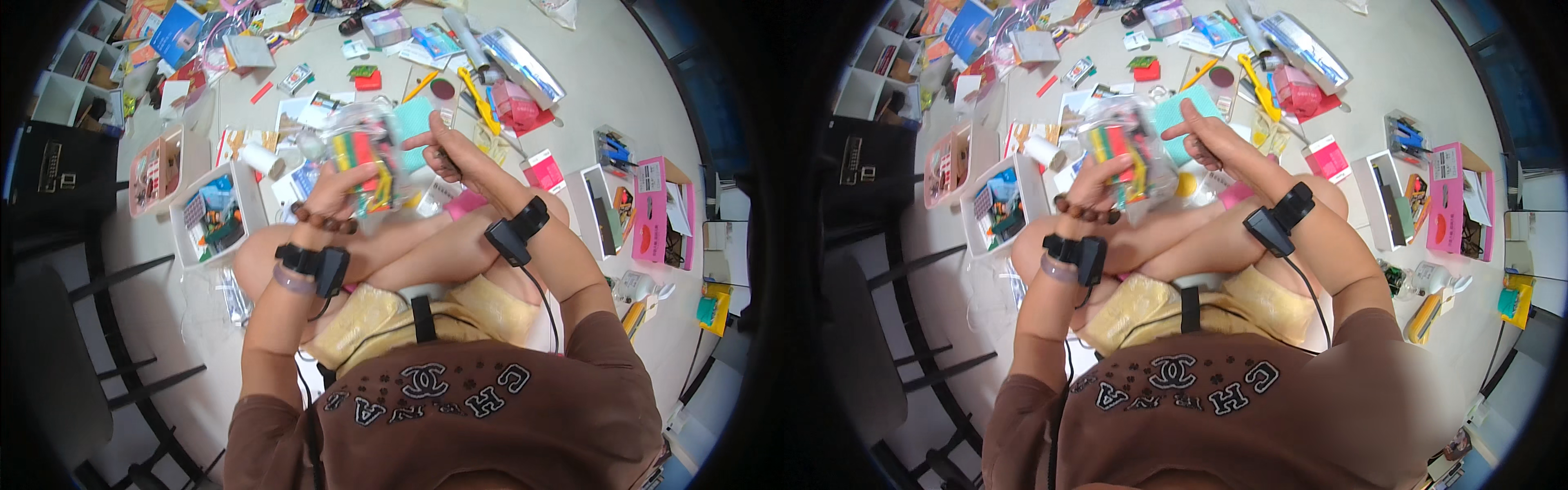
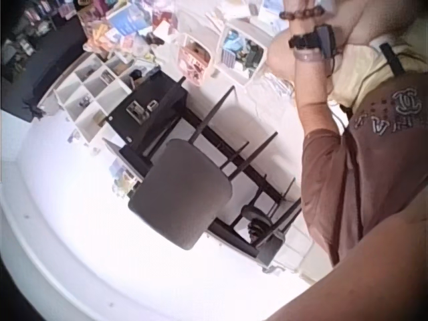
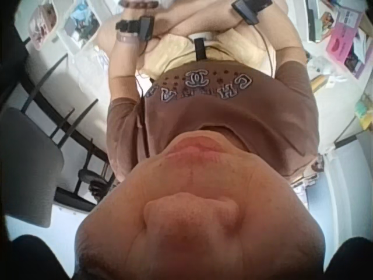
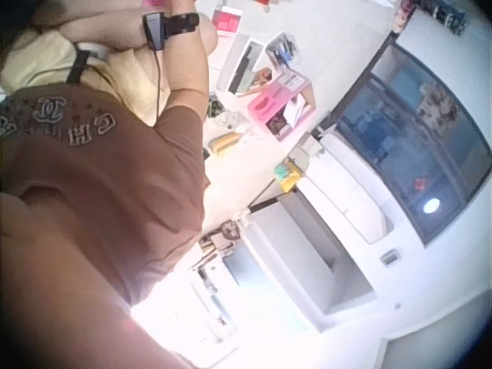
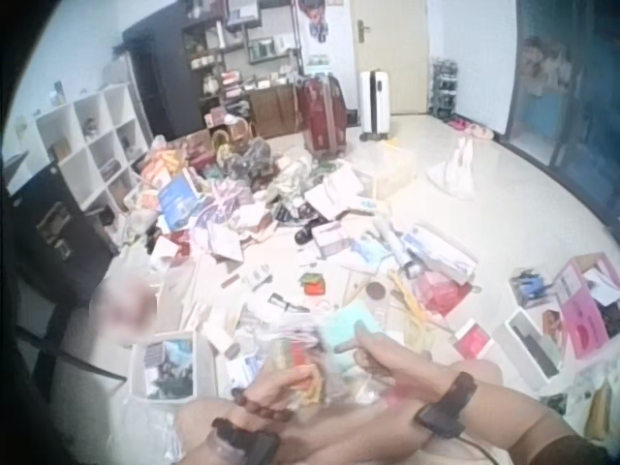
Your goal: The person sits on the floor and sorts various stationery items, including pens, markers, and small boxes, into plastic bags and a cardboard box. They repeatedly pick up items, inspect them, and place them into containers.
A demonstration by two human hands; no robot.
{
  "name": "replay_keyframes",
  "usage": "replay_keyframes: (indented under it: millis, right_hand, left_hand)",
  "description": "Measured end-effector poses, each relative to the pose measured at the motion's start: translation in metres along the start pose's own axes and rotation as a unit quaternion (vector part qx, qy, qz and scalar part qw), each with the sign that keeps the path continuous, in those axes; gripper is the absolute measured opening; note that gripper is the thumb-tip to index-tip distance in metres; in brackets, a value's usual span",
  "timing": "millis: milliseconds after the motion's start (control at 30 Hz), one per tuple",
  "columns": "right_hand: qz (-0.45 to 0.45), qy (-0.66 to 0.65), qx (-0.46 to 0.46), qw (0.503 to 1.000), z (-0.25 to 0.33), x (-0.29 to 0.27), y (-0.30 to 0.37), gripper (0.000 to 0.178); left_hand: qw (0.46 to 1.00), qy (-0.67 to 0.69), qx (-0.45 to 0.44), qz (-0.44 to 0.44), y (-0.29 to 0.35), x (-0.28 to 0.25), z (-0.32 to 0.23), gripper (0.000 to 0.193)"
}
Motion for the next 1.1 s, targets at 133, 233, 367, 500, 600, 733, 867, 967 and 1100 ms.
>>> replay_keyframes:
  millis: [133, 233, 367, 500, 600, 733, 867, 967, 1100]
  right_hand:
    - [-0.189, 0.176, -0.096, 0.961, 0.043, -0.086, -0.043, 0.045]
    - [-0.412, 0.376, -0.176, 0.811, 0.083, -0.161, -0.087, 0.028]
    - [-0.535, 0.457, -0.141, 0.697, 0.118, -0.236, -0.151, 0.028]
    - [-0.593, 0.471, -0.094, 0.646, 0.142, -0.281, -0.205, 0.033]
    - [-0.586, 0.497, -0.082, 0.635, 0.149, -0.304, -0.239, 0.032]
    - [-0.632, 0.461, -0.154, 0.604, 0.158, -0.325, -0.238, 0.024]
    - [-0.362, -0.017, -0.174, 0.916, 0.155, -0.333, -0.193, 0.014]
    - [-0.191, -0.133, -0.136, 0.963, 0.153, -0.288, -0.139, 0.015]
    - [-0.024, -0.212, -0.08, 0.974, 0.144, -0.214, -0.056, 0.016]
  left_hand:
    - [0.984, 0.062, 0.095, -0.141, -0.005, -0.048, -0.031, 0.04]
    - [0.973, 0.1, 0.125, -0.169, -0.009, -0.064, -0.038, 0.048]
    - [0.976, 0.086, 0.118, -0.16, -0.016, -0.062, -0.031, 0.061]
    - [0.972, 0.085, 0.111, -0.188, -0.017, -0.067, -0.025, 0.066]
    - [0.968, 0.077, 0.106, -0.216, -0.022, -0.082, -0.024, 0.056]
    - [0.964, 0.101, 0.098, -0.226, -0.02, -0.09, -0.023, 0.054]
    - [0.97, 0.111, 0.101, -0.192, -0.019, -0.085, -0.026, 0.055]
    - [0.966, 0.114, 0.091, -0.215, -0.018, -0.083, -0.024, 0.065]
    - [0.976, 0.103, 0.117, -0.15, -0.022, -0.068, -0.026, 0.069]
Point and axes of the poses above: each hand's wrist, its own y-axis away from the middle knuckle, its own x-axis out of the palm, z = x × y, the point moved 5 cm from there along -y, towards the middle knuckle, and after that the axes turned 12 degrees about x, right-handed, at the moved point
